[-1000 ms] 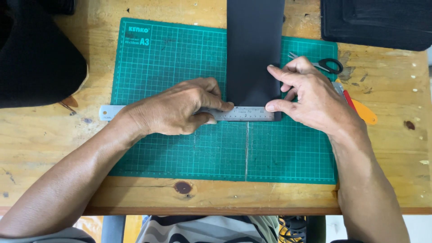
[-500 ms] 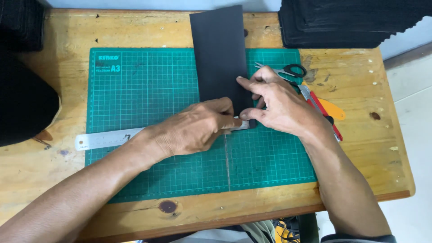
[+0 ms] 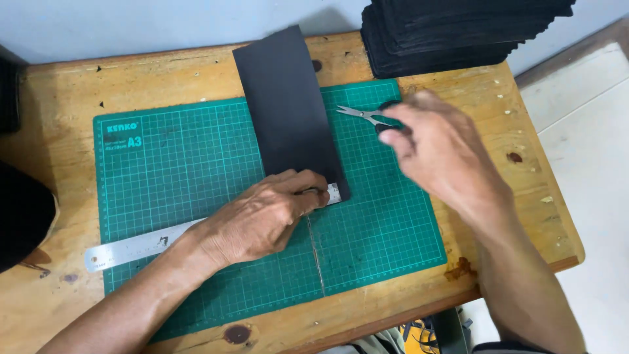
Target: The person measures a black fabric strip on a green cutting mat using a metal ruler, then cuts the fabric with a red utility knife. The person repeats the measuring and cutting process to trim the fabric into a smaller rectangular piece.
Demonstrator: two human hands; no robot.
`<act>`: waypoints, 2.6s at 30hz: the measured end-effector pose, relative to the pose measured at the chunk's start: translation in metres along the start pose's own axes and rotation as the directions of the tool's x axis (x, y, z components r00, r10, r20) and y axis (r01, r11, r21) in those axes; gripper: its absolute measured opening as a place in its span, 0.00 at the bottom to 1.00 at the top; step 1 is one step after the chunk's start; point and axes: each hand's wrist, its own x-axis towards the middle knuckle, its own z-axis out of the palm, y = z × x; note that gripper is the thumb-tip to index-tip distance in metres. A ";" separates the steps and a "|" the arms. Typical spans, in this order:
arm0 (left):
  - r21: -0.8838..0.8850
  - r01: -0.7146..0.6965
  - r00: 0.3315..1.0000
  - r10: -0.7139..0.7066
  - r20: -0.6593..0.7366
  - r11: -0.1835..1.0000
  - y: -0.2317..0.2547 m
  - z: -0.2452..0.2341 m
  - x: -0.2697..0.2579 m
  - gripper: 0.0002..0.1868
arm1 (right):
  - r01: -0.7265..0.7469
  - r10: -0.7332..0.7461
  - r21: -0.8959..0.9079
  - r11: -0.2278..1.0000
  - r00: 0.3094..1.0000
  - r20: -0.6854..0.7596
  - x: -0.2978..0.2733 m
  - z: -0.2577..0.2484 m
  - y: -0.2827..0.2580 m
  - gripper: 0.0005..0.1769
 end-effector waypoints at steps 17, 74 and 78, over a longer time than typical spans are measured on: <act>0.006 0.019 1.000 -0.019 0.006 1.000 -0.007 0.009 -0.003 0.19 | -0.384 0.428 0.487 0.784 0.903 0.022 -0.077 0.023 0.023 0.14; 0.108 -0.015 1.000 0.012 0.023 0.994 -0.005 0.011 -0.003 0.24 | 0.020 0.061 0.410 0.912 0.981 -0.183 -0.103 0.074 -0.062 0.26; 0.114 -0.019 1.000 0.017 0.015 0.993 -0.006 0.012 -0.004 0.25 | -0.030 0.088 0.389 0.921 0.987 -0.131 -0.101 0.071 -0.067 0.28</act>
